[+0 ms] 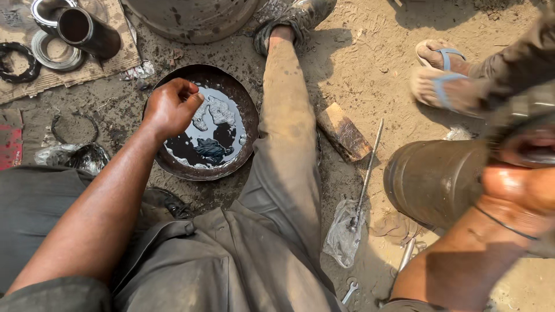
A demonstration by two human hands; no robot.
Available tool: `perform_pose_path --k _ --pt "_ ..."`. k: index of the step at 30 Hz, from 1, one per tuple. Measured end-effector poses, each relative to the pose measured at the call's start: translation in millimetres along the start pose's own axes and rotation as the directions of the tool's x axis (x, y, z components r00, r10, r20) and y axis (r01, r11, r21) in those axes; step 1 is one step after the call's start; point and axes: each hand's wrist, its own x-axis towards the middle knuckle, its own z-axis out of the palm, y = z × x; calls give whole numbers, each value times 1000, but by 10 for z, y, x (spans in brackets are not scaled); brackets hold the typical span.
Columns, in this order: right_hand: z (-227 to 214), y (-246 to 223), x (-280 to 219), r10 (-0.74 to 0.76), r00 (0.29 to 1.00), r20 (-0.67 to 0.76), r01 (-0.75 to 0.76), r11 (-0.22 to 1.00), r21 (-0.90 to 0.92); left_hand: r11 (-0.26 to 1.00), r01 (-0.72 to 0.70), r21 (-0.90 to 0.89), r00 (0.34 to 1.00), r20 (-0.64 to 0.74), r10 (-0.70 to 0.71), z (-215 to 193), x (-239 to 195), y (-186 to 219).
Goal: The person sits on the ground and scrubs a metal bearing and a long metal rod in a shallow pan of soapy water using a cloth. They rinse and wipe the parts, then place the cleaned bearing on a nearby barrel.
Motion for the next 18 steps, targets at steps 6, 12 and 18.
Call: perform_pose_path --k 6,12,18 --pt "-741 1362 341 188 956 -228 -195 981 -12 992 -5 130 996 84 -6 -24 -51 73" --pt "-975 3150 -195 458 798 -392 -497 868 2 975 132 178 981 117 -155 -58 -233 -213" --pt "-949 2852 -551 504 659 -559 -637 769 -58 962 186 202 974 91 -207 -144 -290 -399"
